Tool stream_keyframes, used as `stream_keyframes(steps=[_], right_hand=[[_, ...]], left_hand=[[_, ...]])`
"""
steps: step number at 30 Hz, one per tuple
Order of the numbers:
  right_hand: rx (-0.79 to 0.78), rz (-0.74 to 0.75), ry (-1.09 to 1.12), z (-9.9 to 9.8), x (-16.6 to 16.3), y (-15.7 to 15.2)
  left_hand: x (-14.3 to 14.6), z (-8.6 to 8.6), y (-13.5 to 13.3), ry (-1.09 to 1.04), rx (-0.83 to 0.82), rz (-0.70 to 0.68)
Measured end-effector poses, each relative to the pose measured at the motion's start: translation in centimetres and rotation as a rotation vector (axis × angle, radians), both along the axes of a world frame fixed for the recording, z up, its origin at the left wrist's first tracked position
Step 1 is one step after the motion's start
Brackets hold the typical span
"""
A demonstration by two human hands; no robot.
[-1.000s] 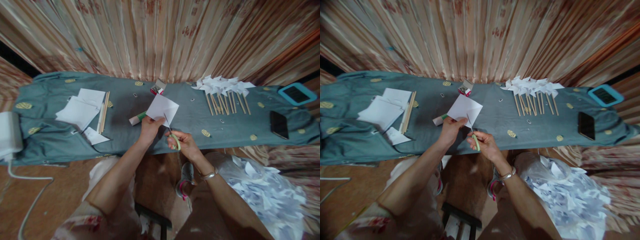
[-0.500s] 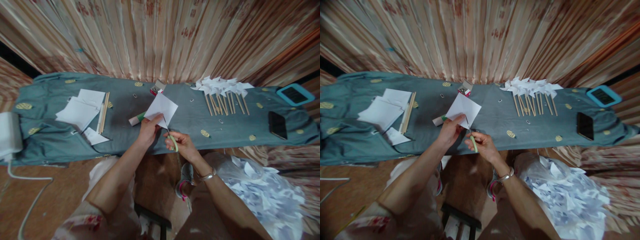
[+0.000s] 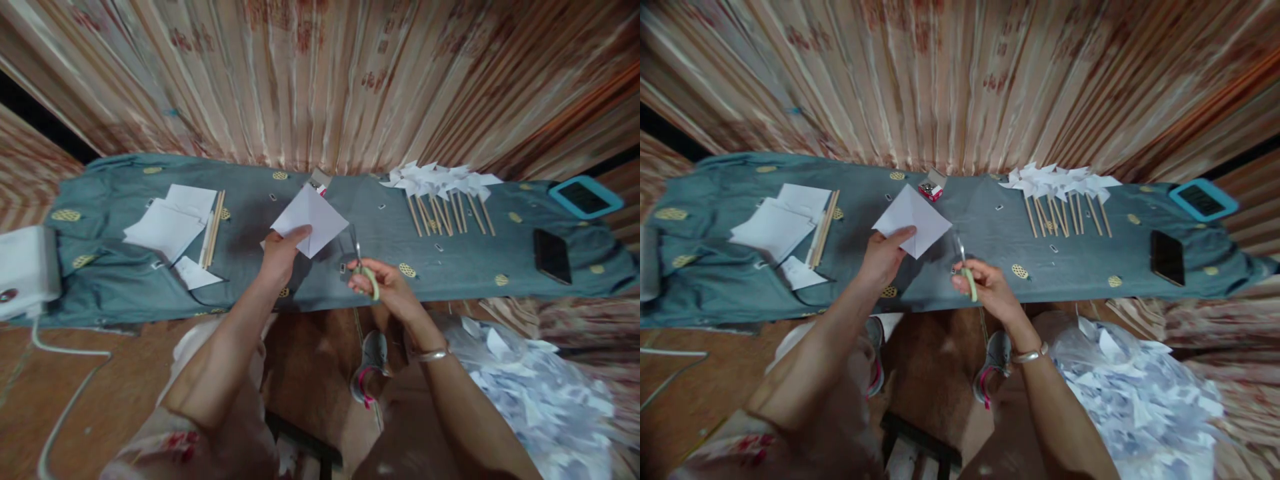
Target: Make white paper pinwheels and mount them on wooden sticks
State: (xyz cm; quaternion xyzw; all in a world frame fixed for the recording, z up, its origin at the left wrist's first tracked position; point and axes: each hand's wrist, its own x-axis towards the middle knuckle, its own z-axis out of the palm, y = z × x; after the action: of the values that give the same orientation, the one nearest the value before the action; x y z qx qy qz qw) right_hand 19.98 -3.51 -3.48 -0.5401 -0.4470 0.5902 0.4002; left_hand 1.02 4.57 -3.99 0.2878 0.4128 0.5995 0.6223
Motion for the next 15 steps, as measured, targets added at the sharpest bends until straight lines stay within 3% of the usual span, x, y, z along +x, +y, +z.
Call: stream_keyframes(steps=[3, 5, 9, 15], right_hand=[[0.131, -0.266, -0.003, 0.7, 1.3, 0.8], [0.216, -0.336, -0.007, 1.0, 1.5, 1.3], [0.242, -0.298, 0.020, 1.3, 0.6, 1.9], [0.212, -0.341, 0.052, 1.0, -0.8, 2.7]], left_hand=[[0.3, -0.8, -0.8, 0.247, 0.047, -0.141], [0.7, -1.1, -1.5, 0.363, 0.067, -0.261], [1.6, -1.0, -2.6, 0.452, 0.073, -0.413], [2.1, -0.8, -3.0, 0.450, 0.015, -0.407]])
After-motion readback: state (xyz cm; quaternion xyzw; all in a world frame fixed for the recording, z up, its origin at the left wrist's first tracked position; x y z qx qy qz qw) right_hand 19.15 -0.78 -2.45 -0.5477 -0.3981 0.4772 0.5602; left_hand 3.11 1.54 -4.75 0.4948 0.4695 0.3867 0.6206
